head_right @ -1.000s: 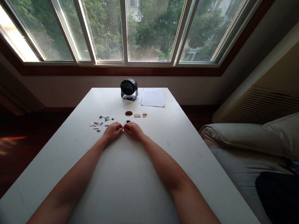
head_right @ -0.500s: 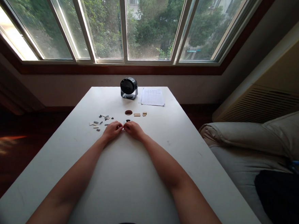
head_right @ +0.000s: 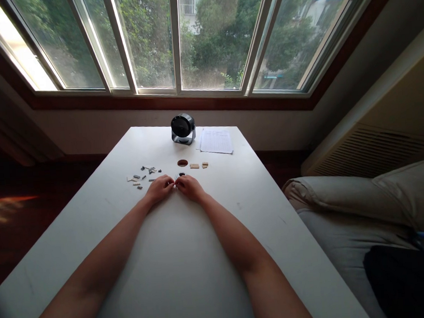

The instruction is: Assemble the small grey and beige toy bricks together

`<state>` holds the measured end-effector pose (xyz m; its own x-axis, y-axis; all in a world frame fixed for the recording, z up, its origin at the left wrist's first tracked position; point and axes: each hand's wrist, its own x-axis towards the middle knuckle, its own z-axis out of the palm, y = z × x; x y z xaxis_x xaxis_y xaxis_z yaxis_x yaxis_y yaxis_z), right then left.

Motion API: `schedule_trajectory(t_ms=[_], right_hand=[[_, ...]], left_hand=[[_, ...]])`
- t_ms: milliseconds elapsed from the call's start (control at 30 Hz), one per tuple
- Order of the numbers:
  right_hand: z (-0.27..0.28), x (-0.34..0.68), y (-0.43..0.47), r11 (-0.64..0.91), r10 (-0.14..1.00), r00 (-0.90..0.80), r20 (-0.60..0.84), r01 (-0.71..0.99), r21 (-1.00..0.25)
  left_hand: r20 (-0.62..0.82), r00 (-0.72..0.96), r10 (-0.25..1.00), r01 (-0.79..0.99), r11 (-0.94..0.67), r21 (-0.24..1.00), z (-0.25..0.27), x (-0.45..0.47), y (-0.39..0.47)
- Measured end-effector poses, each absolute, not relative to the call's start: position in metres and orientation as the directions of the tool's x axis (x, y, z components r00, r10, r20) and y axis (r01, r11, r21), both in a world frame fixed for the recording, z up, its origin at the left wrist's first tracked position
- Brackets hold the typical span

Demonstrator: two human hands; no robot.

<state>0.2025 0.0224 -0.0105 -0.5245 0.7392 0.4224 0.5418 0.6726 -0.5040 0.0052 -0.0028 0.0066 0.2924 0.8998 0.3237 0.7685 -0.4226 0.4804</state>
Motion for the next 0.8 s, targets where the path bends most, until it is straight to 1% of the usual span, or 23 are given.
schedule_trajectory(t_ms=[467, 800], right_hand=[[-0.0104, 0.2027, 0.0223, 0.665, 0.746, -0.524, 0.411, 0.548, -0.508], [-0.0120, 0.2021, 0.0228, 0.673, 0.738, -0.520, 0.429, 0.534, -0.511]], left_hand=[[0.325, 0.287, 0.901, 0.776, -0.418, 0.472, 0.0069, 0.0055, -0.0028], [0.336, 0.299, 0.893, 0.768, -0.434, 0.471, 0.0033, 0.0040, -0.0007]])
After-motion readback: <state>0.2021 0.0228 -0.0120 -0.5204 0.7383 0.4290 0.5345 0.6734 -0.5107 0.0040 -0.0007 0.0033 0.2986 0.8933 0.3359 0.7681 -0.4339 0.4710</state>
